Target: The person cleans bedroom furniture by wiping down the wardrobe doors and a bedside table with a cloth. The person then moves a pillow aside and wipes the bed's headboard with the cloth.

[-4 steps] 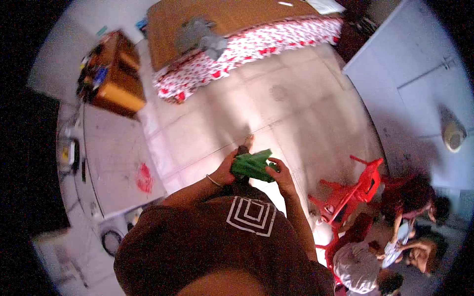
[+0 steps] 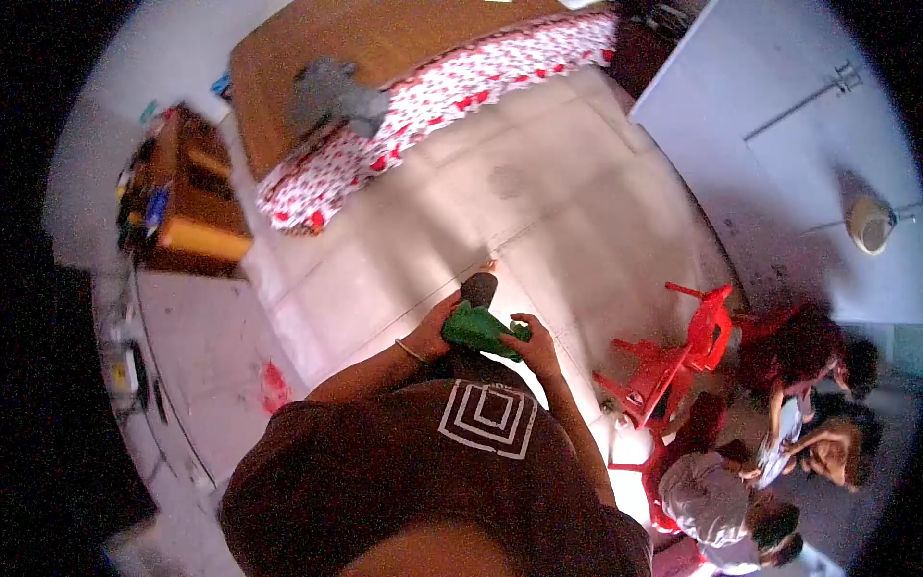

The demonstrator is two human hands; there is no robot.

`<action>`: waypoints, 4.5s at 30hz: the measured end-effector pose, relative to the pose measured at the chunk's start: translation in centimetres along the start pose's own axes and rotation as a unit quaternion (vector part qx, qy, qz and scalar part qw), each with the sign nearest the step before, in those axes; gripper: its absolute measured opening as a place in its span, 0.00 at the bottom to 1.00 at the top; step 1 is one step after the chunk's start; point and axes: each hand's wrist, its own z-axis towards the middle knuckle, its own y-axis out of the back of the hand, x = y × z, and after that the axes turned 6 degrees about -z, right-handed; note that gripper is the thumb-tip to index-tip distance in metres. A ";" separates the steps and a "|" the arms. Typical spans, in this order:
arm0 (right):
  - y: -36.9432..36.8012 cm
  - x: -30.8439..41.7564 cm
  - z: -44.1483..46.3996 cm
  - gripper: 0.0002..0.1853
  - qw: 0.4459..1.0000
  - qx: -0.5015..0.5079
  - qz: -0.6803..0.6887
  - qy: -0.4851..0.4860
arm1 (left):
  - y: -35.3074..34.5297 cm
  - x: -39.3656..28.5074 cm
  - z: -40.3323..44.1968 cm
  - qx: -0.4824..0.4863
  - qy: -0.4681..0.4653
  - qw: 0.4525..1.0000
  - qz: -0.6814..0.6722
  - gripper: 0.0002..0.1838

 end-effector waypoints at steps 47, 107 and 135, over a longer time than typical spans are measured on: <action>92.3 14.1 65.1 0.12 0.830 -0.524 0.020 0.193 | -81.3 -26.6 95.4 0.211 -0.542 0.600 0.550 0.05; 117.6 15.9 68.8 0.30 0.567 -0.729 -0.369 0.103 | -96.9 -5.5 122.2 0.461 -0.570 0.034 0.680 0.26; 118.2 13.8 70.4 0.30 0.541 -0.733 -0.407 0.062 | -98.3 -5.8 121.6 0.461 -0.510 0.090 0.721 0.29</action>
